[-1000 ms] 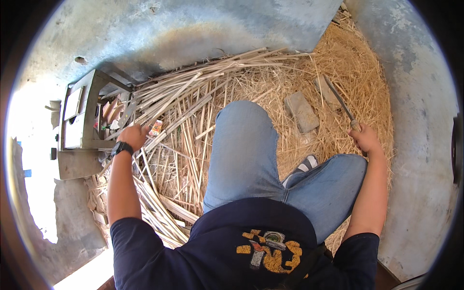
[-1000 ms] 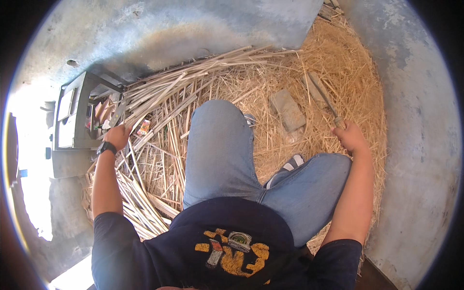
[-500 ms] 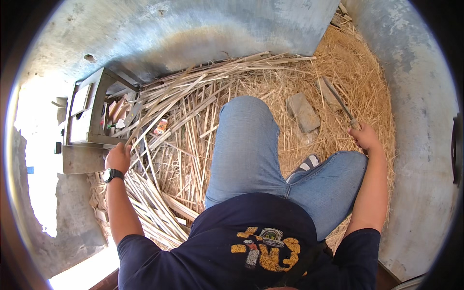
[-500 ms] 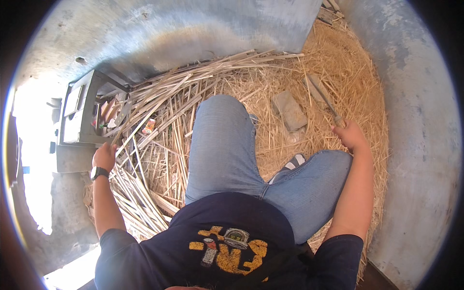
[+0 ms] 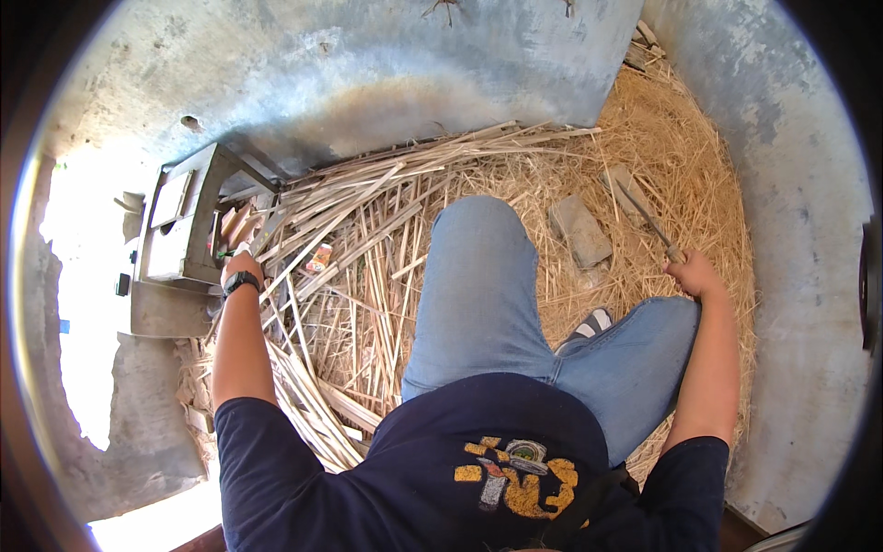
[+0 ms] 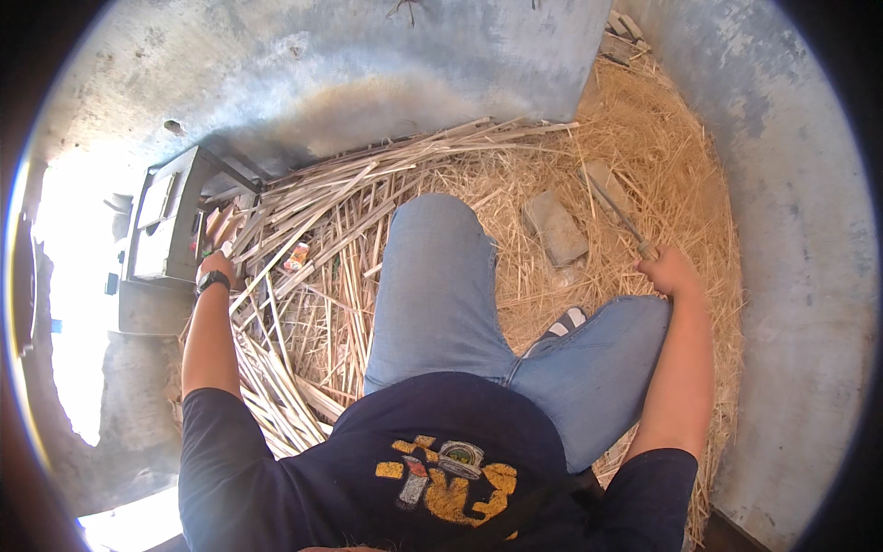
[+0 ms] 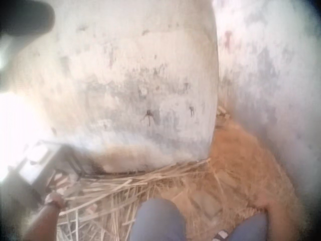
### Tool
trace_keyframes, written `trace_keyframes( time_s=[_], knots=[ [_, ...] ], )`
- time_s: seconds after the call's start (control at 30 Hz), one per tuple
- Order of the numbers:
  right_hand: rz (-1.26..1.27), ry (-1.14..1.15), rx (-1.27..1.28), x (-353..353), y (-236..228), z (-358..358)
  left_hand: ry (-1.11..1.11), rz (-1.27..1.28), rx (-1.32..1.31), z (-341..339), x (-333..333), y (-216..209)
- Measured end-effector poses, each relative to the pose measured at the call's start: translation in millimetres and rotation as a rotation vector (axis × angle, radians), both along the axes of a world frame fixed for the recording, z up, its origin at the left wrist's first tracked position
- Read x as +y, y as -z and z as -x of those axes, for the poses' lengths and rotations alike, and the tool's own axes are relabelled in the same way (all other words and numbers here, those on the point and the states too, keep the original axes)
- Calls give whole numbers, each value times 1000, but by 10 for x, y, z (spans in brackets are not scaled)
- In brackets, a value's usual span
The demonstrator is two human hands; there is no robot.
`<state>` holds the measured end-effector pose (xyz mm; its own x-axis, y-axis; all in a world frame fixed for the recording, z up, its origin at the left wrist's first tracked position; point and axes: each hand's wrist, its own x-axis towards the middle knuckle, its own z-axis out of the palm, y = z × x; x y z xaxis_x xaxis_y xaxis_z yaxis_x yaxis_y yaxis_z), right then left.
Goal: The person sits on a bed of straw and uses a knife to split long bamboo poles into thin strips. They hold the pole with one hand and use the knife to shave and split the material, dropping the finished strips onto a pile on the floor.
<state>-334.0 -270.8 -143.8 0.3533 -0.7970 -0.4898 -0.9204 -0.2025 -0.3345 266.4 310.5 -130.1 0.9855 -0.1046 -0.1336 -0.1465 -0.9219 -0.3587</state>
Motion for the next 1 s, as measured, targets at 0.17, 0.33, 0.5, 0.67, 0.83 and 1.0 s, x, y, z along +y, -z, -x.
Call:
trace_keyframes(
  time_s=[0.17,0.33,0.5,0.67,0.83,1.0],
  knots=[
    [-33,22,-48,-32,56,32,8,-42,-4,52,-94,-144],
    [-55,22,-69,-29,71,-18,166,-44,-65,-185,6,-132],
    [-31,-10,-53,-51,65,14,344,-97,-64,-186,-341,-436],
    [-26,-8,-113,38,-26,-38,473,-17,-91,-43,-583,-621],
    [-56,-7,-113,80,-111,-49,562,92,-45,6,-526,-501],
    [-56,11,-77,39,-82,-1,554,357,40,191,-618,-74]
  ],
)
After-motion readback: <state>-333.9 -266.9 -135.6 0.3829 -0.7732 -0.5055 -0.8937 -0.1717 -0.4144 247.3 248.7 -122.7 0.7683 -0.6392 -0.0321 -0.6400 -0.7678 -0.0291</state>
